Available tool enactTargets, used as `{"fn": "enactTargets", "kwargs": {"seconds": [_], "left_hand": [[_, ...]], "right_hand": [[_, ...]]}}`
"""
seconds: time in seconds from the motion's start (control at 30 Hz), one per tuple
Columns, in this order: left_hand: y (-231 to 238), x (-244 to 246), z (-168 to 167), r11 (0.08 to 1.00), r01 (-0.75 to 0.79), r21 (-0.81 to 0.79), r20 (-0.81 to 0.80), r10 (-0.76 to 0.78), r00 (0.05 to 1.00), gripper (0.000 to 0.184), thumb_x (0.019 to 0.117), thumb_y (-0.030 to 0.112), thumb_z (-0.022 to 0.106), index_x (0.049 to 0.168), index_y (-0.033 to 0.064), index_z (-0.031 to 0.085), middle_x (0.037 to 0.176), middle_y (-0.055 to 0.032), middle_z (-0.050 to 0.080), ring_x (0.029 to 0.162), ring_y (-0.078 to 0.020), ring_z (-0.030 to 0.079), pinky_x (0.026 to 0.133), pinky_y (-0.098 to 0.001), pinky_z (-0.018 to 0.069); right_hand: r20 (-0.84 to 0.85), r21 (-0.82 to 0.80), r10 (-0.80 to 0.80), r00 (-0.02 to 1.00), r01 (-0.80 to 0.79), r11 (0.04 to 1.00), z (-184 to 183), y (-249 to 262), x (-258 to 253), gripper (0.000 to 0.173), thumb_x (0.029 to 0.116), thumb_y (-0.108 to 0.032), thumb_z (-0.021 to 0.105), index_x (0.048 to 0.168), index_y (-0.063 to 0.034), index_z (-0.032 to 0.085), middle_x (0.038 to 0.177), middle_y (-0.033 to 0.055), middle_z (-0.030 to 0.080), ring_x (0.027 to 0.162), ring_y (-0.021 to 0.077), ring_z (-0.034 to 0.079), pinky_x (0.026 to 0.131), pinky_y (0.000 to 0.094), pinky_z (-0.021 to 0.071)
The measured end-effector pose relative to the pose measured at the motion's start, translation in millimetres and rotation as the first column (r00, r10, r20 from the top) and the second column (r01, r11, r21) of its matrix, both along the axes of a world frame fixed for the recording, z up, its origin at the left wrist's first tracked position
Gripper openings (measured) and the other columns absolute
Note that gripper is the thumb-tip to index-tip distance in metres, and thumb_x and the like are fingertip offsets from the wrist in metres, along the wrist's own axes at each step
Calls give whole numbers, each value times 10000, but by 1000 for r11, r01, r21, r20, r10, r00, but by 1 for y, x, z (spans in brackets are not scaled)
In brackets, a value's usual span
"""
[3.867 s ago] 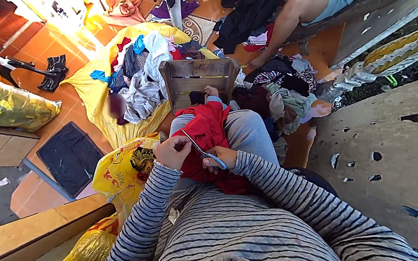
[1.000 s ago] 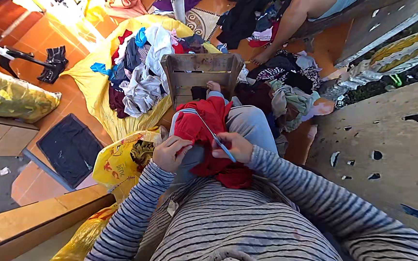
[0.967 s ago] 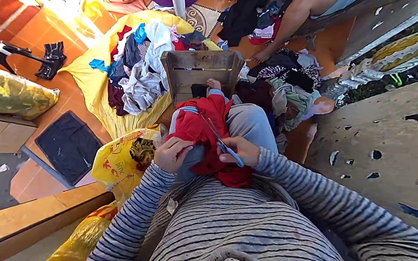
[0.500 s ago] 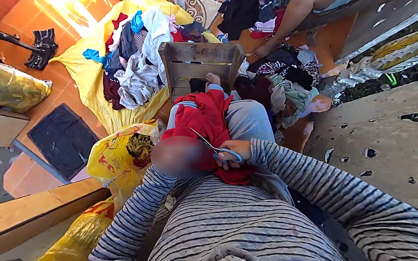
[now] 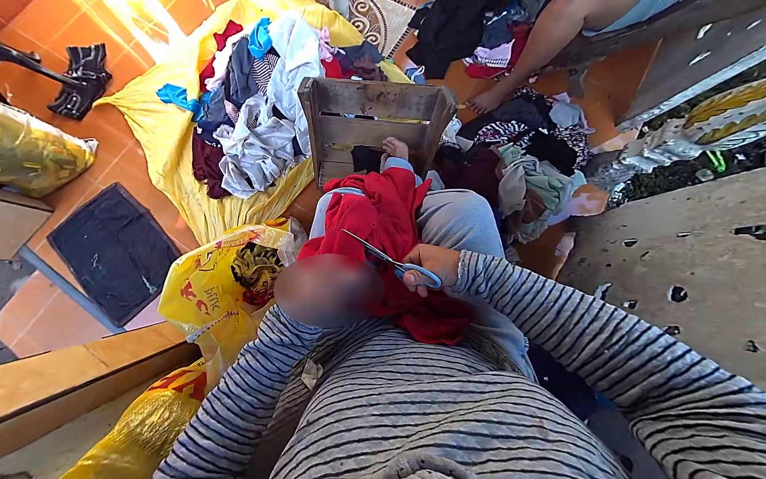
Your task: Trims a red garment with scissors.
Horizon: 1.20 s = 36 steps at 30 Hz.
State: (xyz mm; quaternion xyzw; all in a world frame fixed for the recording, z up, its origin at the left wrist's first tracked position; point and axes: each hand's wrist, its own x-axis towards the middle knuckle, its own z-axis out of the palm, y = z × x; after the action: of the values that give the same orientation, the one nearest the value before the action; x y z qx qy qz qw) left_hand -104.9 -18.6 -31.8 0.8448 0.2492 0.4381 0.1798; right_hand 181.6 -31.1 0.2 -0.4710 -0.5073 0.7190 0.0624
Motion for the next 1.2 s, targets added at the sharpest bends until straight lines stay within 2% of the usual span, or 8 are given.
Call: {"fn": "enactTargets", "kwargs": {"seconds": [0.2, 0.3, 0.43, 0.5, 0.77, 0.97, 1.1, 1.2], "left_hand": [[-16, 6, 2, 991, -121, 63, 72, 116, 991, 186, 1032, 328, 606, 1013, 171, 703, 992, -27, 662, 973, -142, 622, 913, -278, 491], [-57, 19, 12, 944, 165, -285, 87, -146, 985, 219, 1002, 309, 632, 1010, 108, 718, 1001, -39, 705, 1003, -121, 649, 961, -277, 503], [-57, 47, 36, -165, 254, -953, 225, 174, 959, 462, 1123, 255, 311, 1414, -73, 458, 1316, -137, 629, 1117, -160, 663, 975, -316, 530], [-47, 57, 45, -330, 366, -870, 123, 575, 809, 430, 1127, 349, 344, 1333, 15, 519, 1175, -77, 697, 994, -142, 704, 881, -294, 567], [-30, 38, 64, -371, 312, -875, -209, 870, 447, 419, 1070, 312, 538, 1357, 20, 449, 1128, -79, 553, 929, -104, 596, 790, -221, 506], [-7, 18, 42, -471, 240, -849, -283, 789, 545, 292, 1054, 260, 564, 813, 159, 433, 568, 50, 402, 411, -37, 400, 408, -165, 407], [1, 17, 59, -199, 390, -899, -28, 915, 402, 287, 1071, 179, 433, 1302, 18, 487, 1153, -141, 598, 977, -207, 627, 864, -344, 530], [4, 24, 58, -107, 516, -850, 44, 961, 272, 271, 1070, 213, 308, 1205, 36, 464, 1037, -151, 596, 916, -243, 645, 808, -389, 554]], "right_hand": [[52, 5, -38, 998, 38, 999, 4, -13, 11, 306, 952, -367, 671, 769, -128, 618, 593, -116, 617, 479, -38, 535, 466, 141, 413], [14, 26, -114, 993, 114, 993, 8, -23, 13, 313, 912, -414, 696, 759, -150, 625, 601, -130, 633, 499, -45, 559, 483, 139, 437], [-35, 18, -173, 984, 174, 985, 13, -28, 7, 326, 858, -466, 730, 753, -177, 620, 607, -130, 647, 487, -41, 557, 460, 141, 423], [-49, 5, -188, 981, 188, 982, 13, -29, 6, 326, 857, -463, 739, 750, -178, 623, 600, -124, 647, 467, -42, 542, 437, 139, 400], [-120, -40, -254, 960, 251, 967, 10, -43, 8, 358, 809, -503, 775, 726, -186, 629, 597, -106, 659, 458, -29, 552, 418, 143, 398], [-147, -65, -262, 954, 255, 965, 5, -47, 4, 376, 789, -529, 792, 733, -190, 638, 592, -99, 653, 440, -25, 534, 407, 147, 388], [-174, -71, -298, 938, 290, 954, 8, -49, -1, 398, 767, -545, 809, 719, -192, 630, 590, -94, 652, 429, -23, 520, 393, 147, 371], [-192, -83, -323, 927, 312, 946, 9, -56, -1, 431, 736, -583, 830, 709, -198, 639, 594, -88, 659, 428, -23, 525, 387, 147, 372]]}}
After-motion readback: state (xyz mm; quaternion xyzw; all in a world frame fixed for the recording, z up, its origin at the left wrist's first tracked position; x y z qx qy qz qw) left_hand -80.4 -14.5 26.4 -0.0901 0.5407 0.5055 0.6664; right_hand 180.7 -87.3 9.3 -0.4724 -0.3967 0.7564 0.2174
